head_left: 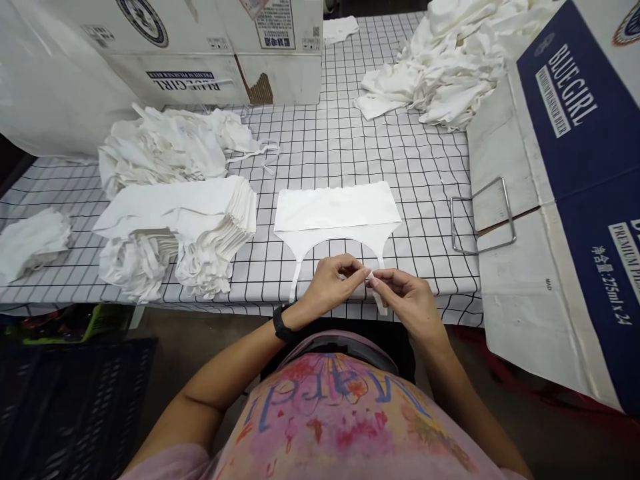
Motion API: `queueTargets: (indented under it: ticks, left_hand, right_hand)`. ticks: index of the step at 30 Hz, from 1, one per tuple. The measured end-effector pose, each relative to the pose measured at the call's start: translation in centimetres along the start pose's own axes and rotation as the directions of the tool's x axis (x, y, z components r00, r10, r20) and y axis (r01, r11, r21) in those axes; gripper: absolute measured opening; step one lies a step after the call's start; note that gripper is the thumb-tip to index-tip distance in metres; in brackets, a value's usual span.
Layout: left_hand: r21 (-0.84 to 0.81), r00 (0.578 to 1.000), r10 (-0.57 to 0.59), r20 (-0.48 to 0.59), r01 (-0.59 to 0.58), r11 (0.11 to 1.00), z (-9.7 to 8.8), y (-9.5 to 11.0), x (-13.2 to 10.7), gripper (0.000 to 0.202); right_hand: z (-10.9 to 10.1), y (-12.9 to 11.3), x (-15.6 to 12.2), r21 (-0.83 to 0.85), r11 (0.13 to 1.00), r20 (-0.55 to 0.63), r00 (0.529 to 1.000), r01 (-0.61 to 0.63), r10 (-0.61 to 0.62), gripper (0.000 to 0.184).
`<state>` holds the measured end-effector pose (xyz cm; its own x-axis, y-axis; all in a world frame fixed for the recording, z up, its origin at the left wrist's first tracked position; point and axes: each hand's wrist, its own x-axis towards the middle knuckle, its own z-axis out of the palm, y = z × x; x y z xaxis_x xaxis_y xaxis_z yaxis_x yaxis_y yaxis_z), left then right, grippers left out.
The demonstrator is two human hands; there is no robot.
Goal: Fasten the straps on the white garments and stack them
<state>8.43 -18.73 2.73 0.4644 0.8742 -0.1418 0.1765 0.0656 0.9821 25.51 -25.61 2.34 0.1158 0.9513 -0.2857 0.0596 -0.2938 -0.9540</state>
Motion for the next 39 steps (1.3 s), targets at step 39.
queueTargets:
  ticks: [39]
  left_hand:
    - [0.706, 0.910, 0.362, 0.201, -0.391, 0.590, -4.7, -3.5, 13.5, 0.017]
  right_hand:
    - [0.8, -2.3, 11.2, 0.186, 0.965, -0.062, 0.978, -0.187, 0.201, 0.028]
